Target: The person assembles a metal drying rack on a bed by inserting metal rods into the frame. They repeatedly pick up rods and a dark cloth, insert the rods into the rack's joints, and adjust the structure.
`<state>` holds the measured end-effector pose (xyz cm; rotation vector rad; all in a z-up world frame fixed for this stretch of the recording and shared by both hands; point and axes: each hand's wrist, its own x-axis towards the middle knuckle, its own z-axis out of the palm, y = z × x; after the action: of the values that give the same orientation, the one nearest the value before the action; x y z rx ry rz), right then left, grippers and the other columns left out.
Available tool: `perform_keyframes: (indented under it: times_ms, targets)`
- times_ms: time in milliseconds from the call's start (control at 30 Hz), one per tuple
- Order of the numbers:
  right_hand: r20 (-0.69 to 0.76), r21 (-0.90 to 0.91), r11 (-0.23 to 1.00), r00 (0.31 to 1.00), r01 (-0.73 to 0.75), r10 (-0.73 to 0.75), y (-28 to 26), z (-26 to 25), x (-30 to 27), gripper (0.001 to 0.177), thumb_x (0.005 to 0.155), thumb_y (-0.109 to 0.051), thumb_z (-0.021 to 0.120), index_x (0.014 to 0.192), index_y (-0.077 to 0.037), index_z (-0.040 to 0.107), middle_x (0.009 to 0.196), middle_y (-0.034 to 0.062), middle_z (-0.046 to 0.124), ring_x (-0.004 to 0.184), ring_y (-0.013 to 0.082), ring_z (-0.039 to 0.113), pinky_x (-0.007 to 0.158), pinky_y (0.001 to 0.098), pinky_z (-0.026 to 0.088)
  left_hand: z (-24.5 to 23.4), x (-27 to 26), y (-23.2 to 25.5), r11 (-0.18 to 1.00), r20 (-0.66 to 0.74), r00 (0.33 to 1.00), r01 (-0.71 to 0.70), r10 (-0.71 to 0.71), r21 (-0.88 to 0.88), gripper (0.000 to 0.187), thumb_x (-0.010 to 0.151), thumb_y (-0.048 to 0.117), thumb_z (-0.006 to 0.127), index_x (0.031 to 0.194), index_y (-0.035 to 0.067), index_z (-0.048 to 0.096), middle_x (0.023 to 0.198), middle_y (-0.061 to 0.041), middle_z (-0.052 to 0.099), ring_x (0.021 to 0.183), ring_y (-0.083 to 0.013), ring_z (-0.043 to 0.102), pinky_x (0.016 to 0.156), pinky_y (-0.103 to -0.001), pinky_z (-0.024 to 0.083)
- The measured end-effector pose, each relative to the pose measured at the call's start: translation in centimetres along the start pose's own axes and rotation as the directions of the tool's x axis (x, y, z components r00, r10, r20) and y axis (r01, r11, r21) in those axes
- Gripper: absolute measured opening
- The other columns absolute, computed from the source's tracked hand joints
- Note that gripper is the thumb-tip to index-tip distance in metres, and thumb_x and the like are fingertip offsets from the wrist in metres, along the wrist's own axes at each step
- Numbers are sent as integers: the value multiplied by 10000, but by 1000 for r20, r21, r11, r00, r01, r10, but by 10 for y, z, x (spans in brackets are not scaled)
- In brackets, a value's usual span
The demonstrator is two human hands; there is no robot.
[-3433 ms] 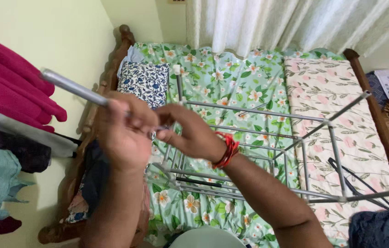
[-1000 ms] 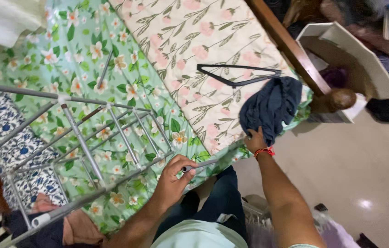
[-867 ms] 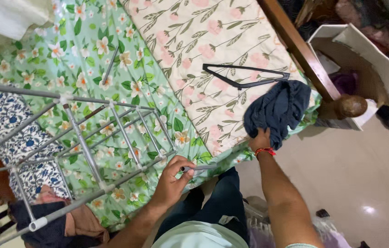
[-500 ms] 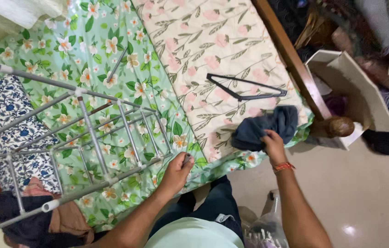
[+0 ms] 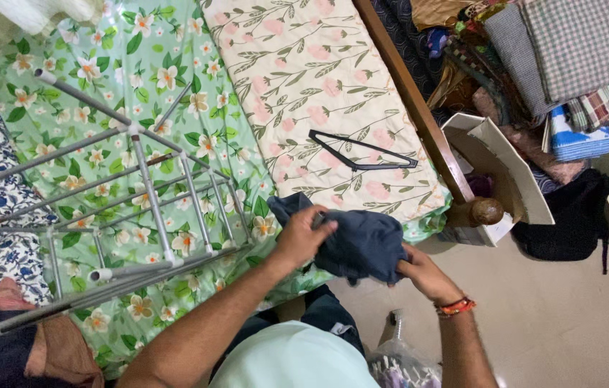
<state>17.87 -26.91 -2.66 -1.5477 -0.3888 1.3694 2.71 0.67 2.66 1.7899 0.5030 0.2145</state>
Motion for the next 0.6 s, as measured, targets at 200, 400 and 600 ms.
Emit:
perform_keyframes:
  times_ms: [200,400,600]
  targets:
    - [-403,-664,702,914,-259,-44,-29,7,-3,464,954,-208,672,1382,-79,544,1207,115,673,1067,233,677,896,352,529,-26,-7,51,977,45,976,-214,213,18,203,900,125,759,1043,28,653,911,-89,676,795,-168,631,710,-326,515]
    - [-119,-240,905,914,352,-387,-70,37,61,491,967,-11,577,1440,-89,472,1430,84,563,1218,195,633,943,329,549,-47,-28,101,966,271,937,-250,222,71,202,878,105,750,1024,50,622,893,-80,601,726,-197,605,637,-342,482]
    - [212,-471,804,931,363,-296,-74,69,105,569,905,11,625,1446,-104,491,1287,95,650,1059,220,690,876,343,560,-66,-54,100,930,269,909,-354,319,95,230,839,96,782,970,43,600,845,-85,566,754,-232,583,661,-364,468]
